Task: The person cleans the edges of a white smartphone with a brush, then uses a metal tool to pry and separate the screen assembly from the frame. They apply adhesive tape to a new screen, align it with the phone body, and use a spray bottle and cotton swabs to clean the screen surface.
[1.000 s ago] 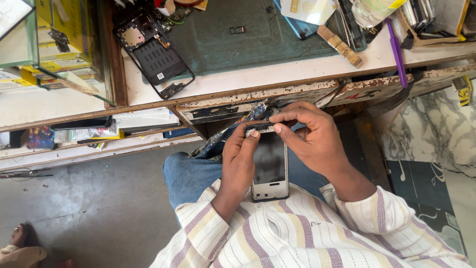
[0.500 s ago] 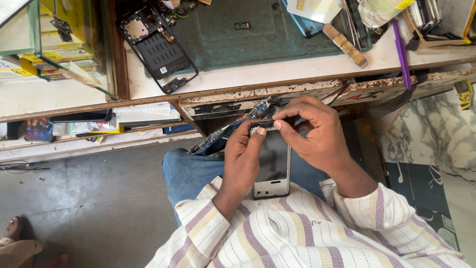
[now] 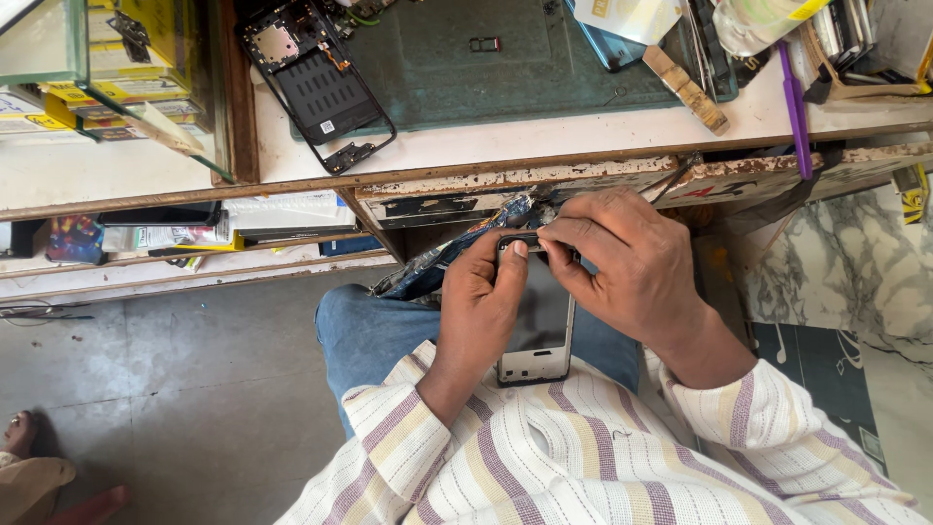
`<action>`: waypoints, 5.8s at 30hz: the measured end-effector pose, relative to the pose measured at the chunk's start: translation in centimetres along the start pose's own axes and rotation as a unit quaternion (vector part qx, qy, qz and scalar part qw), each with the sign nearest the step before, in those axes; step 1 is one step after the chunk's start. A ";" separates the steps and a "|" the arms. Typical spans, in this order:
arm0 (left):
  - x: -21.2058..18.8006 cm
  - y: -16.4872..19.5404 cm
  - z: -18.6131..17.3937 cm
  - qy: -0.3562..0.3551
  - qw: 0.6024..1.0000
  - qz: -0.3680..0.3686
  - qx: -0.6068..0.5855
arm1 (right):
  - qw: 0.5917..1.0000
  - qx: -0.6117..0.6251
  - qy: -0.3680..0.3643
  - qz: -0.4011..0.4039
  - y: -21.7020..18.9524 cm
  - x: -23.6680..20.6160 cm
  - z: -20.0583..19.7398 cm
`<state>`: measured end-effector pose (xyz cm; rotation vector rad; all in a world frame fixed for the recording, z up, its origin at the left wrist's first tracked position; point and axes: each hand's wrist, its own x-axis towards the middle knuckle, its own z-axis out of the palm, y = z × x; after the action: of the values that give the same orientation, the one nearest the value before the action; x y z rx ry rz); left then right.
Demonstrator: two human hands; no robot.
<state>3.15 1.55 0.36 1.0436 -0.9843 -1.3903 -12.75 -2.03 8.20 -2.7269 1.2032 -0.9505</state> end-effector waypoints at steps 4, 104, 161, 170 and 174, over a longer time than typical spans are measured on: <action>0.0 0.8 -0.2 -0.005 1.000 0.021 0.023 | 1.000 0.000 -0.010 -0.003 -0.4 0.6 -0.3; -1.7 2.4 -0.6 -0.049 0.969 0.173 0.169 | 0.921 0.327 -0.077 0.196 -0.6 -1.3 -3.1; -1.6 0.3 -1.4 -0.004 0.999 0.045 -0.015 | 0.908 0.326 -0.047 0.259 -1.8 -1.7 0.7; -1.8 -0.1 -0.9 0.050 0.997 0.054 0.024 | 0.909 0.324 -0.041 0.259 -2.0 -1.9 1.3; -1.8 0.0 -0.8 0.061 0.997 0.045 0.034 | 0.897 0.346 -0.044 0.272 -1.6 -2.1 1.8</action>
<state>3.98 3.33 0.24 1.1078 -0.9810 -1.2128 -11.84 0.10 5.96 -1.7352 1.2027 -0.9201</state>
